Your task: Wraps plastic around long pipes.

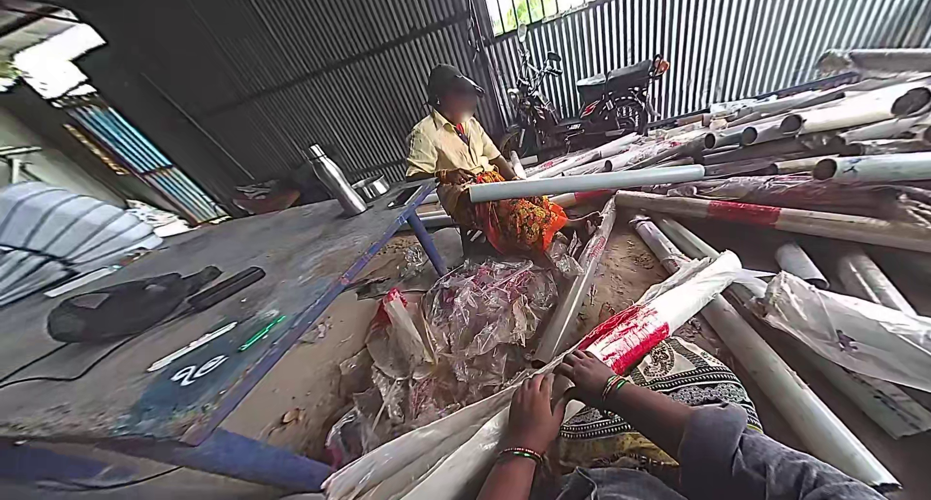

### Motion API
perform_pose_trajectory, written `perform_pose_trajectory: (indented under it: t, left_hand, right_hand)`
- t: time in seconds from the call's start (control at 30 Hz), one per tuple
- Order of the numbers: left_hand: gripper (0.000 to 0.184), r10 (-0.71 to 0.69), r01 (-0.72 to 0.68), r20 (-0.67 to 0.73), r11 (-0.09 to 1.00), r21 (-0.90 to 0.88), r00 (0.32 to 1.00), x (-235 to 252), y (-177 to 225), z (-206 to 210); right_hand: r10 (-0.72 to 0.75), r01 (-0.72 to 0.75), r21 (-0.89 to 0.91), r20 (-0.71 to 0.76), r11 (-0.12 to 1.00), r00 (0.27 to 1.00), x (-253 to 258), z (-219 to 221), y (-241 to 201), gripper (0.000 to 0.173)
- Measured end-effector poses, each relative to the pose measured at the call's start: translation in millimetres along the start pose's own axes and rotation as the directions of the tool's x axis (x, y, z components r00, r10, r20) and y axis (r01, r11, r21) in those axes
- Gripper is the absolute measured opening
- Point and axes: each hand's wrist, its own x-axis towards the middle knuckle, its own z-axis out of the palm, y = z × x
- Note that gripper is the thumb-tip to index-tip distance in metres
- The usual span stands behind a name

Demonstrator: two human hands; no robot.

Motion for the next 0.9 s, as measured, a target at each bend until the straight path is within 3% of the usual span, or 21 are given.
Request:
perform_pose_trajectory:
  t: [0.43,0.9]
  left_hand:
    - [0.057,-0.009,0.009,0.0,0.999,-0.041,1.0,3.5,0.4,-2.0]
    - [0.053,0.005,-0.006,-0.014,0.999,-0.054,1.0,-1.6,4.2,5.3]
  right_hand:
    - [0.01,-0.009,-0.019,0.056,1.0,0.998,5.0,-10.4,1.3,0.053]
    - [-0.014,0.013,0.039,0.016,0.999,1.0,3.6,1.1,11.7,0.052]
